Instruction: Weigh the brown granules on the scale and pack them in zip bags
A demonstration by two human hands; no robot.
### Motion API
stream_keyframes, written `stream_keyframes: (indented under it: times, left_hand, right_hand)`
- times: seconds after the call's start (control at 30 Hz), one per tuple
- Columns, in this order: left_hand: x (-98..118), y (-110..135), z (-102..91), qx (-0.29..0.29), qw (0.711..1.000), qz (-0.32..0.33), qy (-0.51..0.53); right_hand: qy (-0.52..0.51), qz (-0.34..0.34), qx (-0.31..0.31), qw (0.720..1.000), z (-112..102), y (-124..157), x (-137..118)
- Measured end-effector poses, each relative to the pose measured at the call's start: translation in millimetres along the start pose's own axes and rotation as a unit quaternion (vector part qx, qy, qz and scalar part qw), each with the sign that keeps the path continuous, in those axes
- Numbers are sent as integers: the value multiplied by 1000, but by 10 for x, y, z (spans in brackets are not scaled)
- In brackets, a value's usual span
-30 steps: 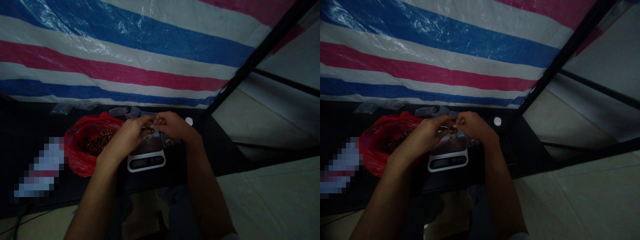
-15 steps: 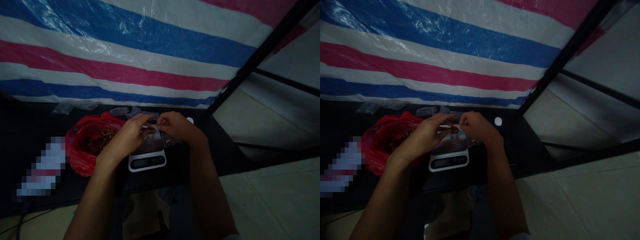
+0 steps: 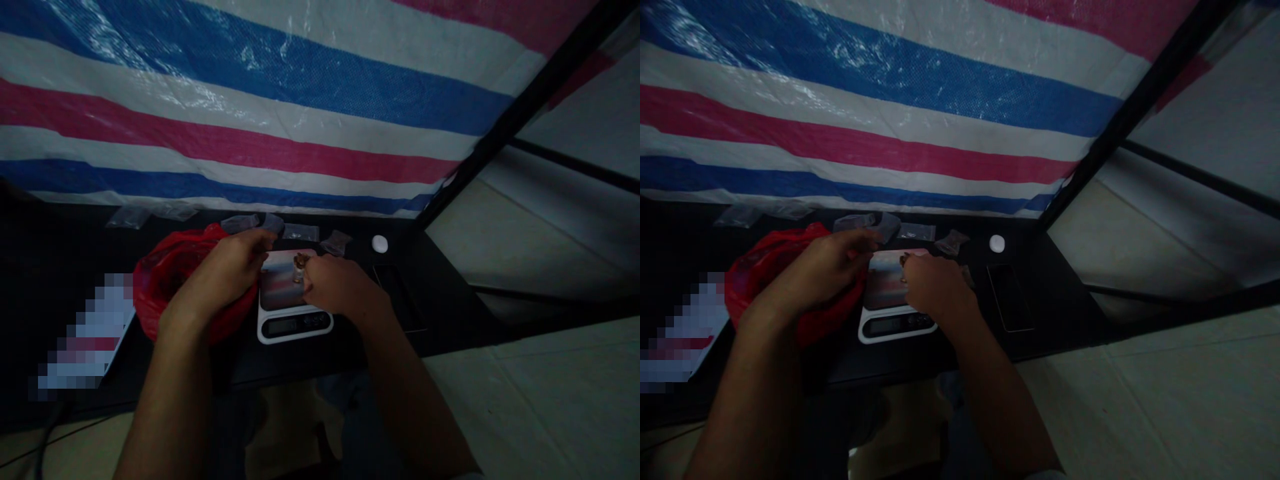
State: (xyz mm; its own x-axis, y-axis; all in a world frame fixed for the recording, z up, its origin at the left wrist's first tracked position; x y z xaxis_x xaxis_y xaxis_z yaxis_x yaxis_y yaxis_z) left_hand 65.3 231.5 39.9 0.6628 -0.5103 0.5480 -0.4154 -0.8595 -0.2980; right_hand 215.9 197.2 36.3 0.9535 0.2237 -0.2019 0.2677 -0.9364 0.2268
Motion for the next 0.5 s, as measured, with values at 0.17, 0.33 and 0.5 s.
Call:
stream_keyframes:
  times: [0.17, 0.33, 0.5]
  left_hand:
    - [-221, 87, 167, -98, 994, -54, -9]
    - [-261, 99, 223, -108, 992, -69, 6]
    - [-132, 56, 160, -69, 996, -40, 37]
  right_hand:
    - [-7, 1, 45, 999, -202, 32, 18]
    - [-11, -1, 96, 995, -397, 41, -3]
    - [3, 5, 116, 993, -379, 5, -27]
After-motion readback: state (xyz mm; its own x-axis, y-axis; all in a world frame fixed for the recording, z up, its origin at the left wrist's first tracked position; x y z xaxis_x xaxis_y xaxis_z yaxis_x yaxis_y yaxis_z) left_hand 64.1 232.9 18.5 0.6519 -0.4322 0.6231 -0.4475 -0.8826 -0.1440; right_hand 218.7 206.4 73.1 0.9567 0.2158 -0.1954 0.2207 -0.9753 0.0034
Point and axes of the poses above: each hand's wrist, its own y-axis away from the middle knuckle, its own z-axis out of the palm, x = y × z, the point moved 8 cm from there along -y, towards the middle knuckle, and after that the axes turned 5 degrees about z, right-handed, at the moved point
